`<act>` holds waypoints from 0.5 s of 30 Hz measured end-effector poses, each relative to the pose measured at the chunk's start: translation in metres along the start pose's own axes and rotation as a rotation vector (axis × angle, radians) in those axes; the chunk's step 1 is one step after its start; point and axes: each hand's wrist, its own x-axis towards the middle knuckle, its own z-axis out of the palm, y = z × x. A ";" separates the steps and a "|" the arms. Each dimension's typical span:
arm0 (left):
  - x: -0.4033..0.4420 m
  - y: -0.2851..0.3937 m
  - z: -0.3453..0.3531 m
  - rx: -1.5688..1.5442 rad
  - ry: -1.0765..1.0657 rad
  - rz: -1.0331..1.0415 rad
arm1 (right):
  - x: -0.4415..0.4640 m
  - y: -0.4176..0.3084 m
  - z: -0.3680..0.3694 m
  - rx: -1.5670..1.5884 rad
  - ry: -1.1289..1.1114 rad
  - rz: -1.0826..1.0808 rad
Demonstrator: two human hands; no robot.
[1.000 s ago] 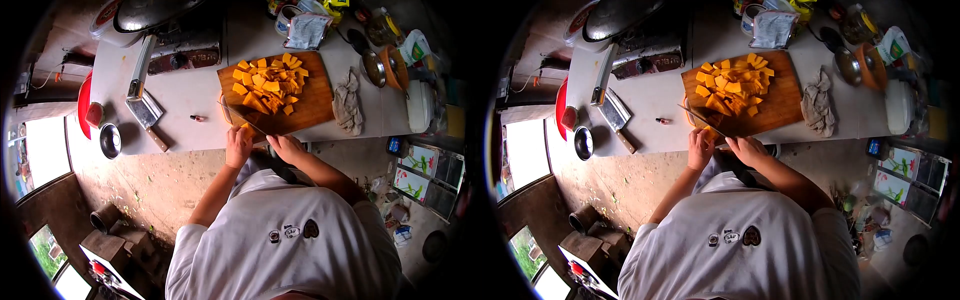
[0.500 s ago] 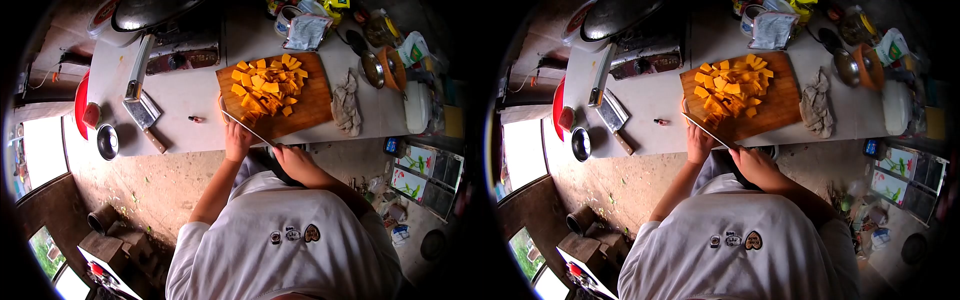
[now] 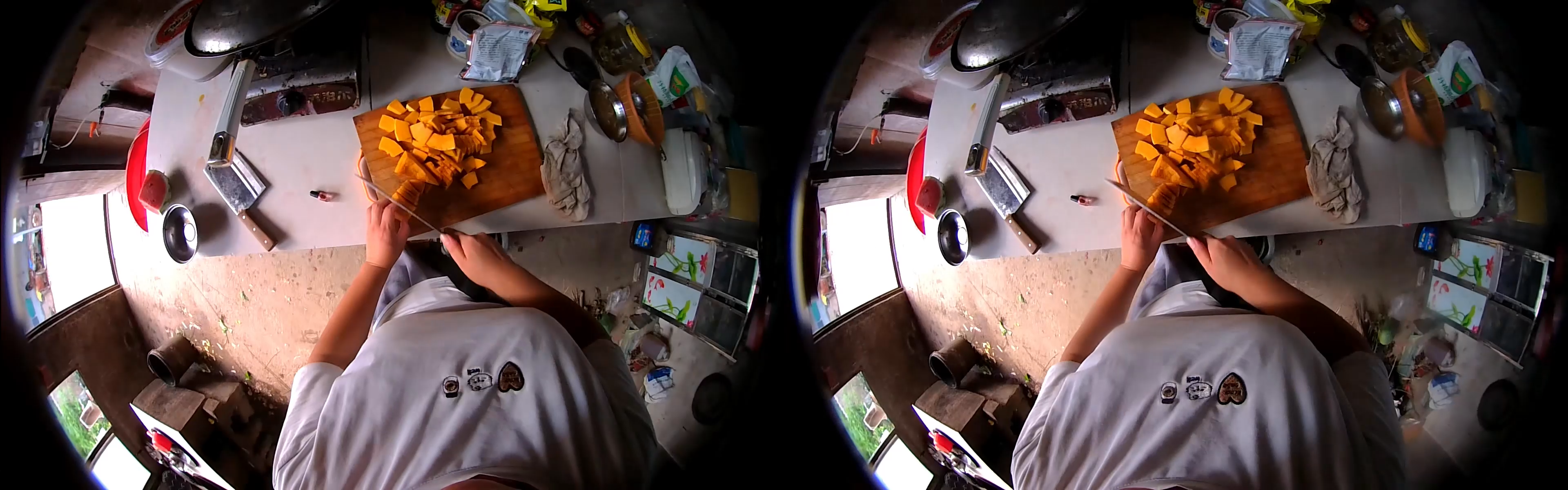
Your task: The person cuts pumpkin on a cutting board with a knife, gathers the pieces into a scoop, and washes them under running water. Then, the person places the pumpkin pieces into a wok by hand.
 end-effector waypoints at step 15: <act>-0.008 0.002 0.008 0.001 -0.042 0.010 | 0.026 0.004 0.038 -0.160 -0.060 0.107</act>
